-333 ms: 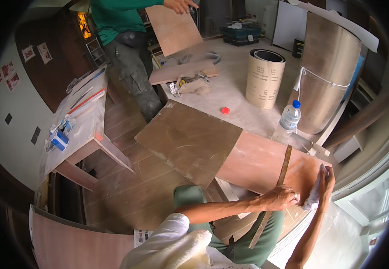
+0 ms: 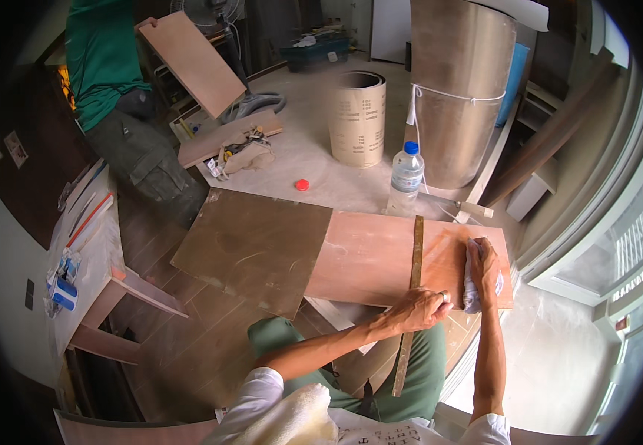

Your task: The person sits on the floor and sands a rectangular wooden board using a sanding block and a cloth. They repeatedly rub the surface, occasionally pause to wipe the board, and later handle a plastic bottle and a bucket.

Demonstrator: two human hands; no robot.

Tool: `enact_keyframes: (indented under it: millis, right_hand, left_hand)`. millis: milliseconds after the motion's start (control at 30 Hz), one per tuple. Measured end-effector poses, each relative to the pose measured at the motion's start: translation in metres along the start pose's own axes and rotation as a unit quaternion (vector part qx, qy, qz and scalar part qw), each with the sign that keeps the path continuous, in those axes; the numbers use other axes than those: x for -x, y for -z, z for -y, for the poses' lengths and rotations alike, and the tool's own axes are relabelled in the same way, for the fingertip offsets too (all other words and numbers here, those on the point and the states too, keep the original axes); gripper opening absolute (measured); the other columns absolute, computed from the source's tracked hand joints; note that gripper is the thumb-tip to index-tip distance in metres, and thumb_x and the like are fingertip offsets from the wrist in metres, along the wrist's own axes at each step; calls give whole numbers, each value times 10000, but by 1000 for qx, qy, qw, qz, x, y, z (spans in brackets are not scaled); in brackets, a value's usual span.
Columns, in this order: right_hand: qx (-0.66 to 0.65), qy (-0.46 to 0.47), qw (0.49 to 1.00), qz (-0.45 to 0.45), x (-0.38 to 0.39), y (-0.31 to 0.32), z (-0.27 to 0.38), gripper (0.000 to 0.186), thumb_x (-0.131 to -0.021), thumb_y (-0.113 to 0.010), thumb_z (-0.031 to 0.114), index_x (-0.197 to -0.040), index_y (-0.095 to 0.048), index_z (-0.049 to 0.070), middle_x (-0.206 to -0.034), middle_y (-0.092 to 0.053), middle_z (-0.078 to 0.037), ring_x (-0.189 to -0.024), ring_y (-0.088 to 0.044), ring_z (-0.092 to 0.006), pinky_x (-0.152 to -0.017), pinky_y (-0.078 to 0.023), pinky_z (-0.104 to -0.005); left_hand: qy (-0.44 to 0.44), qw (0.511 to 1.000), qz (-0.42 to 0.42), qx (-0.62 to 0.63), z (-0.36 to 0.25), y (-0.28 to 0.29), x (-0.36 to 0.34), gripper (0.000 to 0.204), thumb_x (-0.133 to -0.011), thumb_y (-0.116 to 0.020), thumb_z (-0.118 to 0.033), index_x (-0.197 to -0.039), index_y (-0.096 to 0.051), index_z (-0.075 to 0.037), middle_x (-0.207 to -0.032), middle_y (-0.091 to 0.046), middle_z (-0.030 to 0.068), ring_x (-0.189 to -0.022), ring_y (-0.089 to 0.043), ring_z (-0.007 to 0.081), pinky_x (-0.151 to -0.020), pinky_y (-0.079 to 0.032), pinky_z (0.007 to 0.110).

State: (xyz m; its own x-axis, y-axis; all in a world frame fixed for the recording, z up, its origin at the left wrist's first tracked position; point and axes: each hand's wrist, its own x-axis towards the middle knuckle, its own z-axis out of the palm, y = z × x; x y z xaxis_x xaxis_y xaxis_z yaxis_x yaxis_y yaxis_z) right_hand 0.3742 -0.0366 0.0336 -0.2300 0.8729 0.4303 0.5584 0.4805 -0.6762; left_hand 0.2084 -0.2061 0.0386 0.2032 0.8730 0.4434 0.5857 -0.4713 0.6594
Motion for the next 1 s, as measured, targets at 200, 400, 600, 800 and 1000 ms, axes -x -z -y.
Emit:
enact_keyframes:
  millis: [200, 400, 600, 800, 1000]
  right_hand:
    - [-12, 43, 999, -2, -11, -11, 6, 242, -1002, -641, 241, -1065, -683, 12, -1036, -711, -231, -972, -683, -438, -835, -524, -472]
    - [-3, 50, 999, 22, -24, -14, 7, 251, -1002, -645, 240, -1087, -681, 6, -1023, -716, -229, -967, -688, -410, -852, -521, -444]
    - [61, 28, 997, 47, -24, -35, 24, 230, -1009, -632, 229, -1074, -678, 13, -982, -702, -230, -923, -660, -428, -826, -505, -482]
    - [108, -15, 989, 97, -28, -36, 35, 281, -1032, -564, 257, -1120, -668, 11, -1141, -663, -216, -1081, -607, -420, -941, -470, -484]
    - [147, -19, 983, 112, -32, -44, 32, 287, -1067, -524, 266, -1120, -656, 18, -1085, -661, -226, -1042, -607, -437, -931, -470, -481]
  left_hand:
    - [-115, 990, -69, -37, -10, 15, -7, 156, -988, -653, -196, -1075, -696, -74, -969, -750, 93, -999, -688, 313, -1029, -503, 426]
    - [4, 999, 17, -50, 17, 72, -21, 105, -983, -649, -163, -1013, -687, -70, -884, -716, 146, -842, -696, 369, -856, -555, 454]
    - [-2, 999, -34, -28, 31, 117, -47, 228, -897, -615, -24, -1116, -668, -60, -930, -722, 161, -829, -705, 364, -755, -558, 458]
    - [68, 996, 51, 1, 42, 107, -13, 160, -944, -629, -145, -1060, -652, -38, -885, -712, 158, -871, -715, 378, -782, -566, 490]
    - [391, 882, 258, 50, -17, 75, 87, 842, -899, -642, -691, -1205, -620, 93, -945, -739, 291, -918, -748, 415, -802, -589, 504]
